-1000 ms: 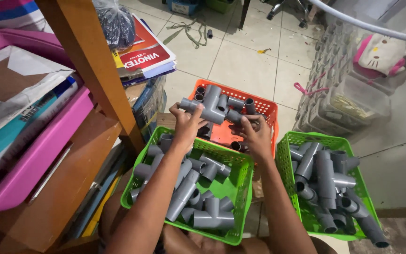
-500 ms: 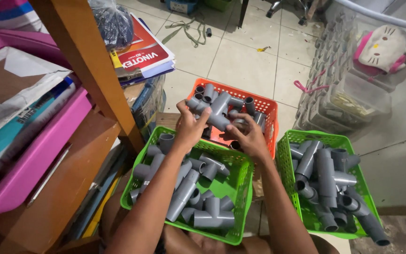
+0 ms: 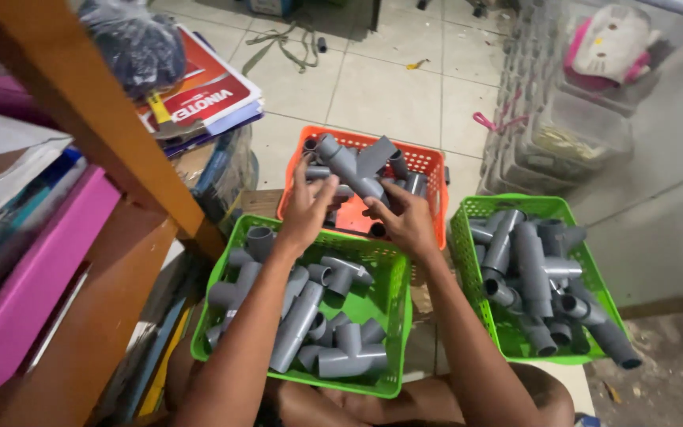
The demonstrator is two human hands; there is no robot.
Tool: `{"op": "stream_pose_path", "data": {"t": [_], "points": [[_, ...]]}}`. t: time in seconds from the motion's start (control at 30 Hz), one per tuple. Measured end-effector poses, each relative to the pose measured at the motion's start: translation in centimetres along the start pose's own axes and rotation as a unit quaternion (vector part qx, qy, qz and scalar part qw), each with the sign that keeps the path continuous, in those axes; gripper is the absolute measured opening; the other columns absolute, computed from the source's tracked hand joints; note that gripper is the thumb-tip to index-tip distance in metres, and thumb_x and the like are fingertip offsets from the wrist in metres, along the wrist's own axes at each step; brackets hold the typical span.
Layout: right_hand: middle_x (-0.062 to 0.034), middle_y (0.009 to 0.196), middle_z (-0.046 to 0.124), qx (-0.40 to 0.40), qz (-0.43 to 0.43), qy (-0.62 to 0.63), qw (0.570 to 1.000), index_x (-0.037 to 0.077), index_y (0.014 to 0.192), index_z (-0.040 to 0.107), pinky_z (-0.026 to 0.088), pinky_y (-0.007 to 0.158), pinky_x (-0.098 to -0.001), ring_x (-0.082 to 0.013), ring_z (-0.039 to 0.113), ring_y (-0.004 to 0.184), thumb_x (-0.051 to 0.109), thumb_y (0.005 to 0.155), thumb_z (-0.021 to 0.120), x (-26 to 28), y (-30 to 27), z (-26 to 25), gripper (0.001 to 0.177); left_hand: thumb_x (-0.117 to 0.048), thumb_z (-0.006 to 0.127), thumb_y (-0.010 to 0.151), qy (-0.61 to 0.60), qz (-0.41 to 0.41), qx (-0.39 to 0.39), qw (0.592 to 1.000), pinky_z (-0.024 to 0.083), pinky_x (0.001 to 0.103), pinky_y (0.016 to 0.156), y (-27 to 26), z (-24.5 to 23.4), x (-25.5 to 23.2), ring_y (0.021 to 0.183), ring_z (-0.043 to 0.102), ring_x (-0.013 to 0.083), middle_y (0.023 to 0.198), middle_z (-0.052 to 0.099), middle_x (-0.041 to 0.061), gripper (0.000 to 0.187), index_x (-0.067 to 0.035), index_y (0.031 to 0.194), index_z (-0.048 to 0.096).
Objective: Sorting PVC pipe fittings into different baskets
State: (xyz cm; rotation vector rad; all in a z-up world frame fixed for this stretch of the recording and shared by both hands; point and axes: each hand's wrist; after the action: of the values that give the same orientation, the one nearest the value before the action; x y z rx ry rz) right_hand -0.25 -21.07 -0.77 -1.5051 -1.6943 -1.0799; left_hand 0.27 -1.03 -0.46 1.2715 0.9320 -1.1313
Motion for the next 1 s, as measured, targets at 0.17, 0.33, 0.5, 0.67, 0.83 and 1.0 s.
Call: {"op": "stream_pose_path", "data": {"t": [0.17, 0.33, 0.5, 0.67, 0.83, 1.0], "points": [[-0.0227, 0.087, 0.076, -0.085, -0.053, -0.084, 0.991, 0.011, 0.128, 0.074, 0.056, 0.075, -0.0393, -0.0300, 0.077, 0.088, 0.037, 0.088, 0.085, 1.2, -3.0, -5.9, 0.049, -0.044, 0.053, 0.106, -0.039, -0.028, 0.033, 0.998, 0.060, 0.046, 0.091, 0.7, -0.6, 2.3, 0.106, 0.073, 0.0373, 0.124, 0.067, 0.027, 0.081, -0.002, 0.161, 0.010], [-0.0317, 0.112, 0.070, -0.130, -0.074, -0.168, 0.974, -0.001, 0.140, 0.066, 0.051, 0.093, -0.0513, -0.0458, 0.066, 0.110, 0.011, 0.091, 0.080, 1.8, -6.7, -16.4, 0.052, -0.043, 0.048, 0.107, -0.058, -0.022, 0.035, 0.997, 0.060, 0.051, 0.089, 0.3, -0.4, 1.1, 0.105, 0.072, 0.0469, 0.126, 0.064, 0.034, 0.081, 0.003, 0.159, 0.005], [-0.0197, 0.124, 0.070, -0.076, -0.045, -0.254, 0.963, -0.002, 0.144, 0.062, 0.052, 0.090, -0.0352, -0.0229, 0.064, 0.104, 0.010, 0.094, 0.072, -3.5, -5.9, -26.1, 0.053, -0.058, 0.047, 0.092, -0.016, -0.090, 0.025, 0.996, 0.061, 0.040, 0.095, 0.2, -0.3, -0.7, 0.098, 0.077, 0.0309, 0.132, 0.066, 0.022, 0.087, -0.013, 0.158, 0.015], [-0.0166, 0.133, 0.069, -0.020, -0.059, -0.363, 0.930, 0.010, 0.142, 0.064, 0.050, 0.100, -0.0394, -0.0292, 0.068, 0.110, 0.006, 0.084, 0.078, -8.8, -3.6, -30.1, 0.060, -0.059, 0.047, 0.091, -0.008, -0.085, 0.028, 0.996, 0.061, 0.039, 0.091, 0.0, -0.1, -1.1, 0.097, 0.077, 0.0301, 0.131, 0.067, 0.023, 0.086, -0.012, 0.157, 0.018], [-0.0132, 0.145, 0.061, 0.107, -0.061, -0.468, 0.875, 0.020, 0.146, 0.058, 0.053, 0.097, -0.0500, -0.0368, 0.063, 0.121, 0.007, 0.085, 0.072, -8.4, -0.6, -28.4, 0.064, -0.054, 0.047, 0.095, -0.002, -0.081, 0.012, 0.997, 0.061, 0.039, 0.089, 0.5, -0.1, 0.4, 0.094, 0.079, 0.0321, 0.127, 0.070, 0.023, 0.077, -0.014, 0.155, 0.021], [-0.0107, 0.152, 0.055, 0.117, -0.036, -0.531, 0.839, 0.025, 0.148, 0.057, 0.054, 0.096, -0.0486, -0.0371, 0.060, 0.125, 0.005, 0.084, 0.069, -8.5, 1.7, -27.0, 0.068, -0.054, 0.046, 0.094, -0.004, -0.088, 0.012, 0.996, 0.061, 0.040, 0.090, 0.3, 0.0, -0.4, 0.094, 0.078, 0.0320, 0.124, 0.070, 0.022, 0.079, -0.013, 0.156, 0.021]]}}
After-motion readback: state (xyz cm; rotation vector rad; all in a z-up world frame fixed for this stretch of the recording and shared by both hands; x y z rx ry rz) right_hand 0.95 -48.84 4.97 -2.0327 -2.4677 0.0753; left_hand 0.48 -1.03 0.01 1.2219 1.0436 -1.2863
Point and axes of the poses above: each hand's wrist, its own y-axis towards the middle knuckle, its own z-axis out of the palm, x = y × z
